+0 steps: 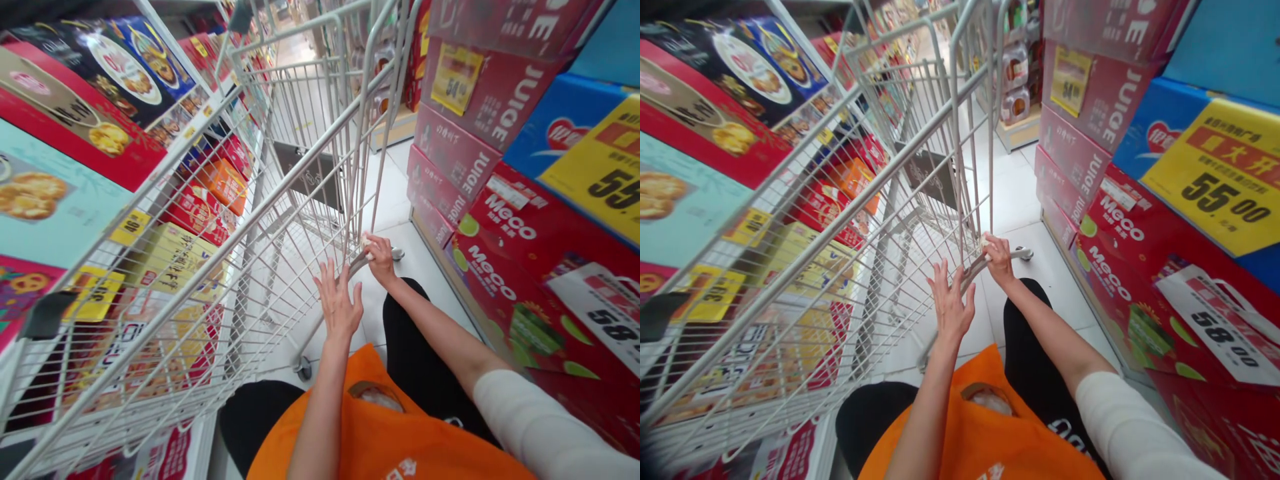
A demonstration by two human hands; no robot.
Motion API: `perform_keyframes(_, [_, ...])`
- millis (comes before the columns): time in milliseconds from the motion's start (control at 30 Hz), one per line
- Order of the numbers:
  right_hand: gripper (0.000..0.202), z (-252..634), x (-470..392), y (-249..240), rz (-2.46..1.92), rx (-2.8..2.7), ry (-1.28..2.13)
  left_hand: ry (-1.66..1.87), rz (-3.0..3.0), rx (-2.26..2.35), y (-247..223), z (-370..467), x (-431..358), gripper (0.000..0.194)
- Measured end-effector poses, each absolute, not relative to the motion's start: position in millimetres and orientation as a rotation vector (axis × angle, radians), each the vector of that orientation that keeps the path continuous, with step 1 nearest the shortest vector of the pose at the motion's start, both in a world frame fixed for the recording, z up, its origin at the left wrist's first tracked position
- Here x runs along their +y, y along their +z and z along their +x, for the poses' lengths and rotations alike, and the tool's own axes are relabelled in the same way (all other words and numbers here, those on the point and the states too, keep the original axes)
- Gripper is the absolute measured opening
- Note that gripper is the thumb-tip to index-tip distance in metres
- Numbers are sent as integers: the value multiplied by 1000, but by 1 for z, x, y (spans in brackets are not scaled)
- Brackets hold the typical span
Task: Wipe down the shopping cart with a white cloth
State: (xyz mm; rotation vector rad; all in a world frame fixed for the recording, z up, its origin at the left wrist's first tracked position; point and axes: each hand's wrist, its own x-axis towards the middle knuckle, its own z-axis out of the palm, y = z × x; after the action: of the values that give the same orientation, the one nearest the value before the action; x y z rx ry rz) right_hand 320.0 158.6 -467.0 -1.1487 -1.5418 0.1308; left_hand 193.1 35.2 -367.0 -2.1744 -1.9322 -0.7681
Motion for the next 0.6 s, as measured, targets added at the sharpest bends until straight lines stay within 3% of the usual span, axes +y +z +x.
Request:
perform_keyframes(167, [30,314,160,-468,-1172,-1487,114,-819,-2048,-2057,-397,174,11,48])
perform_keyframes(367, [30,288,137,-472,-896,-1651,255,-945,-1968,-2094,-404,166,5,53])
perform_keyframes(600, [27,300,153,-474,-1080,-1522,279,-955,-1918,-2256,-403,165,-4,53])
